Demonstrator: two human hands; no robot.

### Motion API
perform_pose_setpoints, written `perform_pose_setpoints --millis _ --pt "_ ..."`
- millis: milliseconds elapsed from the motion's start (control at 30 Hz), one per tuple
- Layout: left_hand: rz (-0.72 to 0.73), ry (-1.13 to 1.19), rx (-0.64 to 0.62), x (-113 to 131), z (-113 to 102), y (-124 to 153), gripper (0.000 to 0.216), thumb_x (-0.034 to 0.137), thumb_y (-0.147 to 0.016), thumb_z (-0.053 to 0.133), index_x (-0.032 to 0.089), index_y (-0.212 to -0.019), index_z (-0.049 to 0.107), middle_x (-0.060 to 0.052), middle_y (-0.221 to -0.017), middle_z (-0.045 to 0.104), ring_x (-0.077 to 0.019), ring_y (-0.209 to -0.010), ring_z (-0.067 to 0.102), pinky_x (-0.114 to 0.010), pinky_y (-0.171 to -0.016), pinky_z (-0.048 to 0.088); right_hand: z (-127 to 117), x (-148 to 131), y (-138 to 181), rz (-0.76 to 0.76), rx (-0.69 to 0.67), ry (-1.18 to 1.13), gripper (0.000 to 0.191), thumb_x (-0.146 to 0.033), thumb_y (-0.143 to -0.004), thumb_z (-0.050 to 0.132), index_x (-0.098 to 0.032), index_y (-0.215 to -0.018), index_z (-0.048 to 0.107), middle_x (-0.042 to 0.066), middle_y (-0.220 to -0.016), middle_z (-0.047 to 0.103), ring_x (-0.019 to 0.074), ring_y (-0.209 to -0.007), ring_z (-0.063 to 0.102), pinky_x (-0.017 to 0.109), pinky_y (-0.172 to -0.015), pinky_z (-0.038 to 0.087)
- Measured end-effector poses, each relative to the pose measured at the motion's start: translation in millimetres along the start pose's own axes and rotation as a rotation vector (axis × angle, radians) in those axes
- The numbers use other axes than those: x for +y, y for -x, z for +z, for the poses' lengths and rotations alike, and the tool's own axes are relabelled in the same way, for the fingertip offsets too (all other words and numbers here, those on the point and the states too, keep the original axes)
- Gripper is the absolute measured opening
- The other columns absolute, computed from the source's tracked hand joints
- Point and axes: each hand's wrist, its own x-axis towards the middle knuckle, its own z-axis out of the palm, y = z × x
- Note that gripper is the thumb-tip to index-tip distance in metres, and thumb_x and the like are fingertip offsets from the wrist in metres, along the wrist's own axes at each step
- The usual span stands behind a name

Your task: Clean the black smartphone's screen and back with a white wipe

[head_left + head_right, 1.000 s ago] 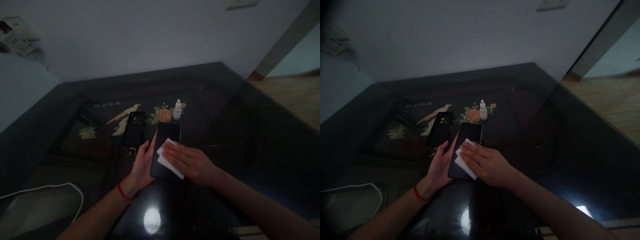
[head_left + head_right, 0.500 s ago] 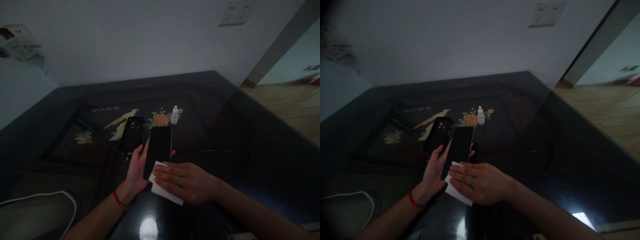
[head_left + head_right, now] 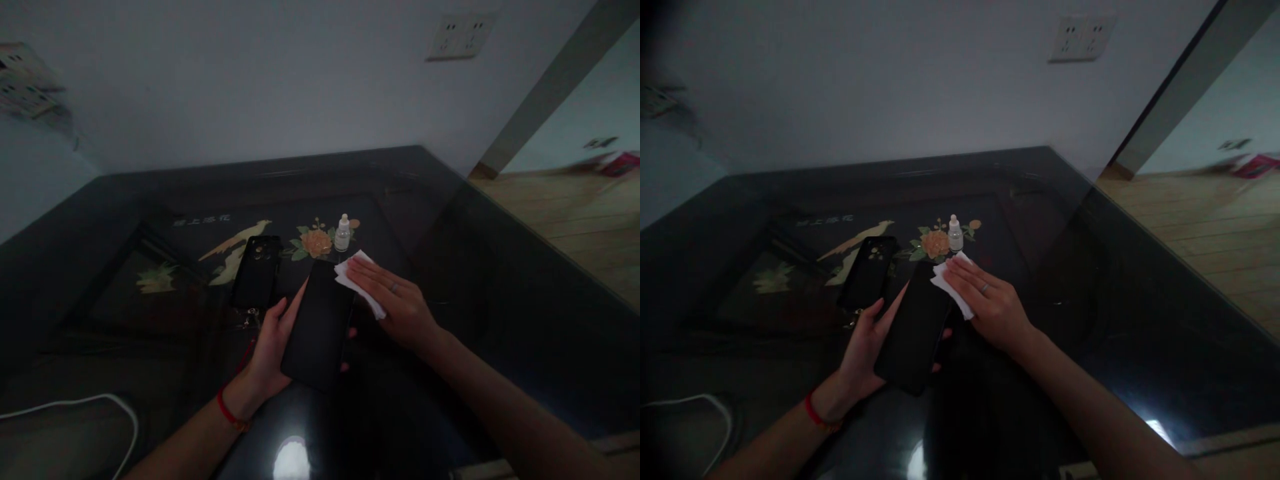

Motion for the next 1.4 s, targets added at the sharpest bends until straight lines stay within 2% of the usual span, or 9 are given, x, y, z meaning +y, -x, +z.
perform_pose_setpoints --millis 200,433,567,800,1000,1067,1167,1233,1400 --pt "-0.08 -0.084 -0.05 -9.8 5.6 1.0 0.061 0.054 -0.091 0.032 0.039 -0.147 0.013 -0.013 -0.139 0.049 -0.0374 -0.106 0.061 -0.051 -0.077 0.051 0.7 -7.7 -3.8 -0.102 -0.036 -0.017 0.04 -0.006 -0.091 0.043 -0.005 -0.129 0.051 0.019 -0.126 0.059 0.0244 -0.13 0.045 0.045 -0.104 0.046" --pt "0.063 -0.002 0.027 3.5 3.4 1.7 0.06 0.05 -0.091 0.033 0.045 -0.146 0.008 -0.01 -0.13 0.057 -0.0383 -0.11 0.06 -0.056 -0.077 0.05 -8.1 7.8 3.6 -0.091 -0.003 -0.022 0.052 -0.006 -0.087 0.048 -0.012 -0.138 0.042 0.016 -0.132 0.056 0.0244 -0.129 0.045 0.048 -0.103 0.046" --pt "0.064 0.033 0.013 5.0 2.1 2.2 0.057 0.049 -0.092 0.031 0.044 -0.146 0.012 -0.01 -0.128 0.059 -0.0372 -0.107 0.061 -0.057 -0.076 0.05 -6.5 0.6 3.9 -0.143 -0.017 -0.024 0.043 -0.009 -0.089 0.049 -0.003 -0.132 0.047 0.021 -0.128 0.057 0.0273 -0.13 0.044 0.05 -0.103 0.046" --pt "0.139 0.032 0.175 2.5 -1.7 -0.4 0.06 0.046 -0.092 0.034 0.031 -0.148 0.02 -0.009 -0.135 0.053 -0.0273 -0.111 0.059 -0.046 -0.096 0.042 1.1 -30.1 1.8 -0.504 -0.161 -0.135 0.03 -0.008 -0.093 0.038 0.0 -0.108 0.063 0.016 -0.114 0.067 0.0249 -0.122 0.053 0.036 -0.1 0.051" --pt "-0.038 0.013 -0.056 5.8 -2.4 2.3 0.062 0.053 -0.089 0.037 0.046 -0.145 0.012 -0.007 -0.137 0.052 -0.0356 -0.102 0.063 -0.056 -0.076 0.049 -3.2 -6.1 4.1 -0.119 0.033 0.031 0.038 -0.016 -0.093 0.046 -0.004 -0.128 0.051 0.021 -0.123 0.061 0.0266 -0.129 0.046 0.047 -0.1 0.049" --pt "0.004 0.011 -0.021 7.5 -1.9 1.8 0.061 0.051 -0.09 0.035 0.042 -0.146 0.015 -0.008 -0.134 0.055 -0.0337 -0.1 0.064 -0.054 -0.077 0.05 0.1 -16.9 4.0 -0.219 -0.032 -0.016 0.034 -0.015 -0.093 0.043 -0.003 -0.122 0.056 0.019 -0.119 0.064 0.026 -0.127 0.048 0.045 -0.1 0.049" --pt "0.081 0.02 0.085 11.4 -2.0 -0.2 0.058 0.047 -0.091 0.032 0.034 -0.147 0.022 -0.009 -0.13 0.057 -0.0287 -0.101 0.063 -0.048 -0.086 0.048 7.7 -40.7 3.8 -0.508 -0.167 -0.15 0.031 -0.01 -0.092 0.039 -0.002 -0.106 0.065 0.016 -0.115 0.067 0.0244 -0.12 0.055 0.037 -0.102 0.048" --pt "0.107 0.022 0.108 13.8 -3.1 -1.3 0.059 0.047 -0.091 0.033 0.033 -0.147 0.022 -0.01 -0.13 0.058 -0.028 -0.101 0.063 -0.047 -0.089 0.046 10.0 -45.1 4.0 -0.569 -0.183 -0.178 0.032 -0.008 -0.092 0.038 -0.002 -0.104 0.066 0.015 -0.115 0.067 0.0239 -0.12 0.055 0.035 -0.103 0.047" --pt "0.043 0.039 0.025 15.0 -7.2 -1.5 0.061 0.049 -0.09 0.034 0.039 -0.147 0.015 -0.009 -0.128 0.059 -0.0314 -0.093 0.066 -0.055 -0.078 0.049 6.8 -25.1 5.2 -0.196 -0.022 -0.062 0.032 -0.011 -0.093 0.041 0.002 -0.118 0.057 0.022 -0.12 0.063 0.0266 -0.13 0.045 0.045 -0.101 0.048"
